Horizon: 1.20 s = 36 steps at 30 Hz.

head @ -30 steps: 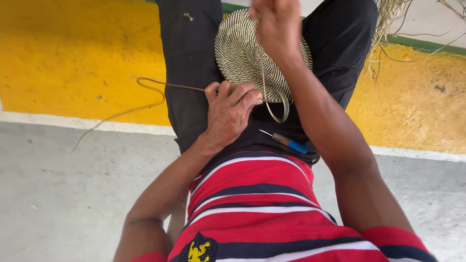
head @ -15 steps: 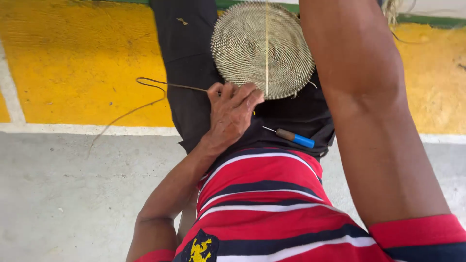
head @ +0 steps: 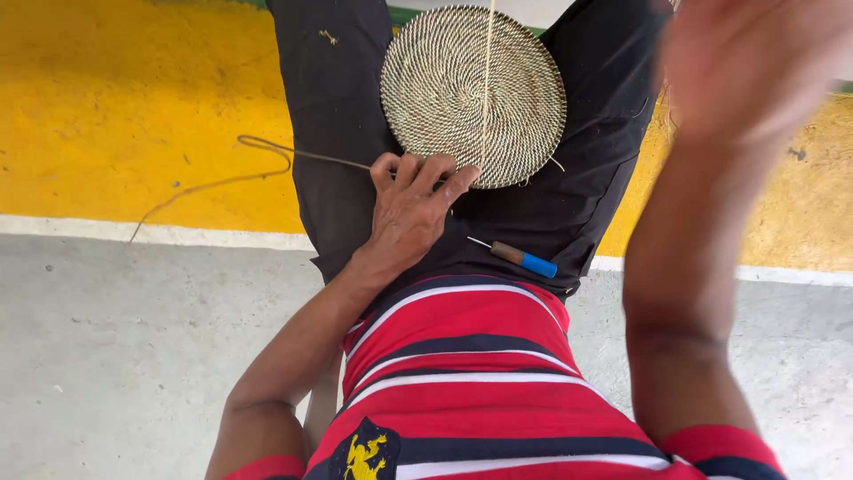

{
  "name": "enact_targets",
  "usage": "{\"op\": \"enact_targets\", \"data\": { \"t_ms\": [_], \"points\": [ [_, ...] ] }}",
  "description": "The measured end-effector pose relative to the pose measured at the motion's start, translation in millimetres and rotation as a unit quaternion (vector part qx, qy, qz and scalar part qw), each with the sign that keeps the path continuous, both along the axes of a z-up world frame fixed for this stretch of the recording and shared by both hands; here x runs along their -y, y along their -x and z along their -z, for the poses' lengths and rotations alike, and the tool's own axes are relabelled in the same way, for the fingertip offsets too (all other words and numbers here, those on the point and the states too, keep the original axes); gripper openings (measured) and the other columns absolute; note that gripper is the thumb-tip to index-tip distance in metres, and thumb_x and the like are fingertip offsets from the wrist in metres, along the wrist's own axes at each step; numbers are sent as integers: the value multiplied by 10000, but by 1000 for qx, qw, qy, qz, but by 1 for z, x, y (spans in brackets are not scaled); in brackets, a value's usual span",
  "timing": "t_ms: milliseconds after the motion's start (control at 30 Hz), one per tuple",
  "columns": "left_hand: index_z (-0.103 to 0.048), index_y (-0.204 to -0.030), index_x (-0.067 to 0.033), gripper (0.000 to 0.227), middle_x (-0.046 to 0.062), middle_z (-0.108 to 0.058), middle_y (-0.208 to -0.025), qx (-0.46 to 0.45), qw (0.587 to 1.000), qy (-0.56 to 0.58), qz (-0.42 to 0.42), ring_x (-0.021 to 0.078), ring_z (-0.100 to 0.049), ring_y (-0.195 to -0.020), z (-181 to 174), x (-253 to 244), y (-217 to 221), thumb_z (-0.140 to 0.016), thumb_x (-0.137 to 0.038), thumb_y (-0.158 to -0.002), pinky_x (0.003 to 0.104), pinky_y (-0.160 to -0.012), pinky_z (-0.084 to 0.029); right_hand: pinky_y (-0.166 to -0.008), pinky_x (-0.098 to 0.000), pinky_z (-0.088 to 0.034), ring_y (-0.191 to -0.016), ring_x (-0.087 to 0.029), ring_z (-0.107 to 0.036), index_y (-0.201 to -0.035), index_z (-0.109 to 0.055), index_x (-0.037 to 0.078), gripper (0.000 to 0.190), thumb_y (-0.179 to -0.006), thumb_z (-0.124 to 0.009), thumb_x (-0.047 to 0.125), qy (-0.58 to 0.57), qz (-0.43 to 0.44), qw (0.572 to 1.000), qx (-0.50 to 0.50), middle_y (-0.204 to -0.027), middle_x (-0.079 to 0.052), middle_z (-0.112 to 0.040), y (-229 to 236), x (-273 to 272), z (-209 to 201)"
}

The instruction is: Weaving a small circular basket or mat using natural fibers and a small metal tool.

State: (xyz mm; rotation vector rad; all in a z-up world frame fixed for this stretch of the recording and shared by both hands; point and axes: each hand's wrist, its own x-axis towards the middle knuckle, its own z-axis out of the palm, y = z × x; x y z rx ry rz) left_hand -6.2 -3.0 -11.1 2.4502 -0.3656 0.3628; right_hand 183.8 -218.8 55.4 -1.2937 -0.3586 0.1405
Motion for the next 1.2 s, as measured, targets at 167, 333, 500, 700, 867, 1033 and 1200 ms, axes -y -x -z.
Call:
{"op": "enact_targets", "data": {
  "t_ms": [167,333,500,700,867,1033,1200],
  "points": [
    [-692,-1319,-235,447,-46,-575,-1122,3,1000,24,1,175,-529,-1030,-1,-1,0,-684,-39,-917,451,-1014,-309,-794,-267,-578,-950,-173,-695,-1212,-566,44,307,-979,-717,-87,139,6,989,-54,-1094,-58,-655,127,4,22],
    [-696,-1322,-217,420,-50,-587,-1126,10,999,34,6,170,-522,-1008,-3,-2,-2,-690,-35,-943,450,-1015,-310,-919,-344,-525,-1058,-229,-642,-1036,-663,81,246,-888,-817,-41,348,22,924,156,-1105,-45,-705,160,0,22],
    [-701,-1316,-222,408,-43,-588,-1104,27,999,39,-6,163,-530,-998,-3,0,-3,-693,-38,-952,445,-1006,-306,-944,-380,-479,-1107,-248,-582,-1007,-710,130,300,-802,-886,0,401,19,877,263,-1114,-12,-682,151,-6,31],
    [-712,-1305,-233,359,-60,-586,-1137,24,999,36,-10,154,-526,-1027,1,2,-2,-689,-67,-987,438,-1023,-312,-937,-369,-482,-1099,-239,-571,-1013,-722,135,302,-806,-896,2,422,22,862,280,-1106,8,-662,147,-10,43],
    [-720,-1311,-224,352,-62,-580,-1123,30,999,23,-11,157,-517,-1012,-1,6,-4,-685,-83,-990,431,-1023,-311,-883,-365,-471,-1030,-220,-565,-1027,-723,125,313,-817,-910,-12,409,37,863,295,-1068,-15,-643,146,-12,44],
    [-703,-1313,-220,340,-58,-567,-1089,19,999,35,-5,159,-511,-1007,-37,4,-11,-678,-102,-996,440,-1013,-308,-871,-372,-463,-1007,-220,-579,-1022,-699,116,318,-826,-915,-10,397,44,871,287,-1061,-19,-638,141,-10,21],
    [-693,-1299,-233,355,-60,-544,-1030,-3,1000,22,10,173,-512,-1005,-47,1,-13,-677,-110,-967,452,-990,-301,-828,-368,-465,-971,-223,-576,-1008,-721,108,290,-815,-907,-2,394,17,875,280,-1023,-40,-633,128,-5,16]
  ]
}}
